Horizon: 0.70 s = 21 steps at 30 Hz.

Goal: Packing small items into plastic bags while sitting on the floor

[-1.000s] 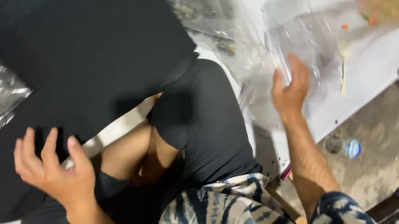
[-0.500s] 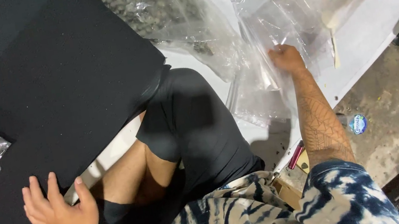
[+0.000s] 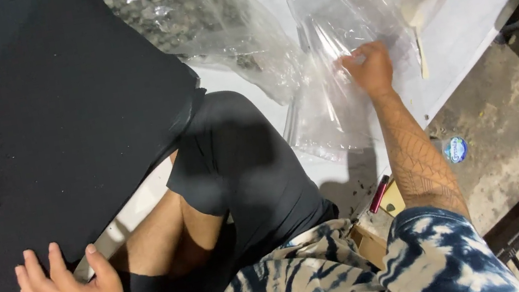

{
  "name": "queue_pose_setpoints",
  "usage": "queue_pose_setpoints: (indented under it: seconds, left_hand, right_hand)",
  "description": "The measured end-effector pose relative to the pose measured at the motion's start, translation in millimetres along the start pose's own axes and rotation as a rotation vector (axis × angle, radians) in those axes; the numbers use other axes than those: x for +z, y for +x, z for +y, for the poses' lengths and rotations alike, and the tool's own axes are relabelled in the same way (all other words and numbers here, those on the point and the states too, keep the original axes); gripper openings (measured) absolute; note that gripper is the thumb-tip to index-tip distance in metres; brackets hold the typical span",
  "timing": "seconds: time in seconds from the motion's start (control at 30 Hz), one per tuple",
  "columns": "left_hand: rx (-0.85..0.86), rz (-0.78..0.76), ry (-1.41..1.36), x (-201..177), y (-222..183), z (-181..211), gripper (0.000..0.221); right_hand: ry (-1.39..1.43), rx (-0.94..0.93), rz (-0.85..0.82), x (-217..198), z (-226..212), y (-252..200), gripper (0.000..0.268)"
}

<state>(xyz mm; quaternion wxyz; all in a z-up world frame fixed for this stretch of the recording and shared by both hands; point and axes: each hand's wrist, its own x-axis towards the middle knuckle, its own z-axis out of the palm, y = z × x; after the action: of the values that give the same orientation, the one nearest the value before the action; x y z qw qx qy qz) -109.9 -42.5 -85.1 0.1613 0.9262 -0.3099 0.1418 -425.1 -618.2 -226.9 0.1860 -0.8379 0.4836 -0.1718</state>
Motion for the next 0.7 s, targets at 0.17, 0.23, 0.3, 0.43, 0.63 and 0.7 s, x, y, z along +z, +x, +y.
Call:
queue_pose_setpoints:
  seconds: [0.17, 0.23, 0.3, 0.43, 0.63, 0.7]
  left_hand:
    - [0.011, 0.003, 0.002, 1, -1, -2, 0.043]
    - [0.004, 0.004, 0.004, 0, -1, -2, 0.043]
    - [-0.001, -0.009, 0.015, 1, -2, -3, 0.043]
    - [0.003, 0.011, 0.013, 3, -3, -3, 0.042]
    - [-0.022, -0.018, 0.017, 4, -3, -5, 0.043]
    - [-0.003, 0.007, 0.011, 3, -3, -5, 0.043]
  right_hand:
    - [0.195, 0.287, -0.060, -5, 43, 12, 0.047]
    - [0.262, 0.440, -0.086, -11, 52, 14, 0.074]
    - [0.232, 0.584, -0.205, -27, 41, 7, 0.076]
    - [0.076, 0.617, -0.244, -19, 70, 5, 0.084]
    - [-0.052, 0.658, -0.261, -9, 87, -2, 0.055]
    - [0.061, 0.745, -0.271, -5, 92, -5, 0.011]
